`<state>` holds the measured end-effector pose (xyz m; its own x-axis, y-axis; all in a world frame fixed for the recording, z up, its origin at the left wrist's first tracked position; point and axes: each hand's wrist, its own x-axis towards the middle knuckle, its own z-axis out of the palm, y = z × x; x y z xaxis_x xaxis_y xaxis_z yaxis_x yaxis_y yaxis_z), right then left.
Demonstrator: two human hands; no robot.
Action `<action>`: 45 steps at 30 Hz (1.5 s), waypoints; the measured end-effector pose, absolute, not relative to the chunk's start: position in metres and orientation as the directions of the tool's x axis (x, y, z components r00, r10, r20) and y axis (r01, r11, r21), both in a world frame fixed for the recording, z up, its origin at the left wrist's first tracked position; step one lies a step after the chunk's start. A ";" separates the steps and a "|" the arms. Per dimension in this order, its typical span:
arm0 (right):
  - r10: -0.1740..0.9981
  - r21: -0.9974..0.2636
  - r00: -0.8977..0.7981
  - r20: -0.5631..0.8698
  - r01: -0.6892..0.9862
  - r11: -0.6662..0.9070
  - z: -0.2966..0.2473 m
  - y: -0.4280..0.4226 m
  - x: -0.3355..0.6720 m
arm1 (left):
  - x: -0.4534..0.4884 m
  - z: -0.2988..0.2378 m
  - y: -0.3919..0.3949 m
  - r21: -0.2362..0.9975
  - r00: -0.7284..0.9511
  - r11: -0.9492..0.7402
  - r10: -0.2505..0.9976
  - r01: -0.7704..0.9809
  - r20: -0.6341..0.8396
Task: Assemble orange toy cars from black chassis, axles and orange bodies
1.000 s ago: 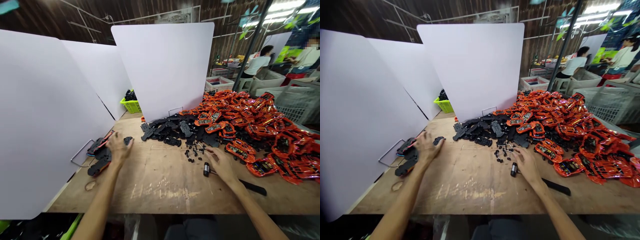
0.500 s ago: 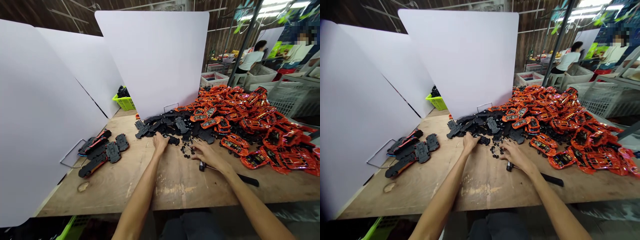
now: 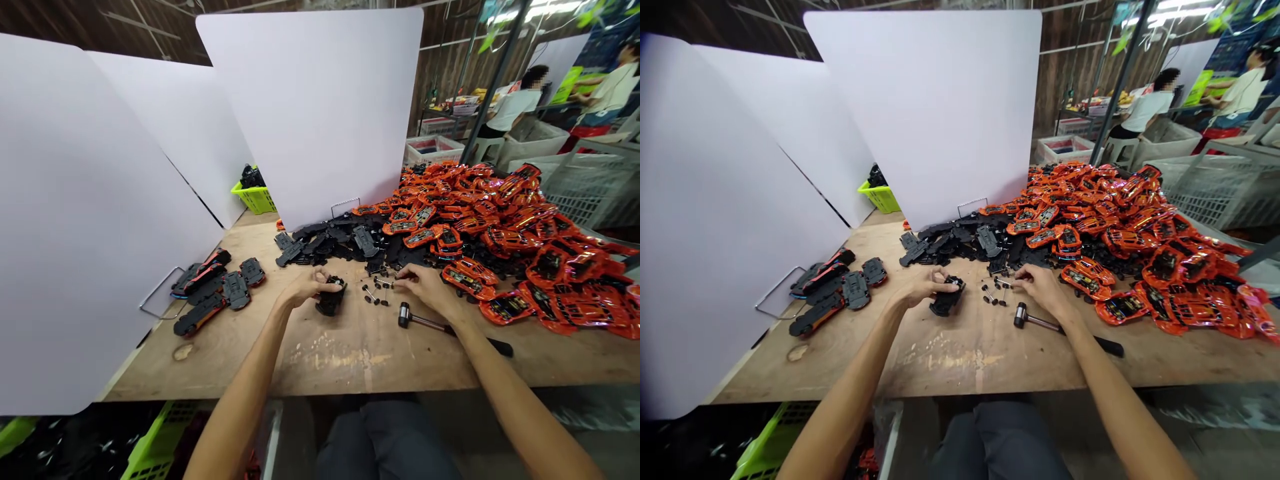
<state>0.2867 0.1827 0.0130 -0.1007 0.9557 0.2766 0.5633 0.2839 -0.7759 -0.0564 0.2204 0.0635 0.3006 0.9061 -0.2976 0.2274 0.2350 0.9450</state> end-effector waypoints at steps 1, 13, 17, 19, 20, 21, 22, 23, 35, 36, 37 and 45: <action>0.954 -0.774 -0.099 0.283 0.564 0.288 0.017 0.184 0.289 | -0.052 0.065 0.221 0.936 0.371 0.272 0.864 0.224 -0.340; 0.868 -0.697 0.045 0.495 0.617 0.365 0.028 0.186 0.264 | -0.061 0.038 0.198 0.897 0.378 0.435 0.820 0.073 -0.429; 0.883 -0.729 -0.060 0.466 0.539 0.422 0.041 0.169 0.223 | -0.053 0.031 0.165 0.897 0.344 0.440 0.851 -0.051 -0.398; 0.893 -0.789 -0.184 0.410 0.420 0.449 0.038 0.156 0.197 | -0.040 0.026 0.152 0.898 0.321 0.429 0.868 -0.101 -0.379; 0.893 -0.812 -0.243 0.379 0.375 0.447 0.034 0.149 0.185 | -0.033 0.023 0.147 0.903 0.289 0.414 0.884 -0.118 -0.368; 0.892 -0.828 -0.290 0.348 0.351 0.437 0.029 0.141 0.175 | -0.026 0.019 0.143 0.910 0.247 0.396 0.901 -0.126 -0.358; 0.891 -0.835 -0.318 0.323 0.348 0.427 0.023 0.134 0.166 | -0.019 0.015 0.139 0.917 0.200 0.378 0.915 -0.129 -0.349; 0.894 -0.831 -0.324 0.309 0.366 0.420 0.017 0.128 0.159 | -0.013 0.012 0.135 0.923 0.153 0.363 0.927 -0.128 -0.343; 0.891 -0.469 0.090 0.445 0.871 0.145 0.041 0.105 0.298 | -0.003 0.009 0.097 0.808 0.135 0.508 0.860 -0.298 -0.491; 0.877 -0.421 0.184 0.443 0.907 0.022 0.042 0.105 0.323 | -0.003 0.008 0.095 0.803 0.142 0.509 0.860 -0.310 -0.490; 0.870 -0.397 0.226 0.438 0.917 -0.039 0.040 0.105 0.346 | -0.003 0.006 0.093 0.803 0.149 0.503 0.863 -0.319 -0.482; 0.867 -0.612 0.228 0.442 0.783 0.107 0.048 0.129 0.418 | -0.002 -0.004 0.084 0.812 0.159 0.456 0.889 -0.363 -0.429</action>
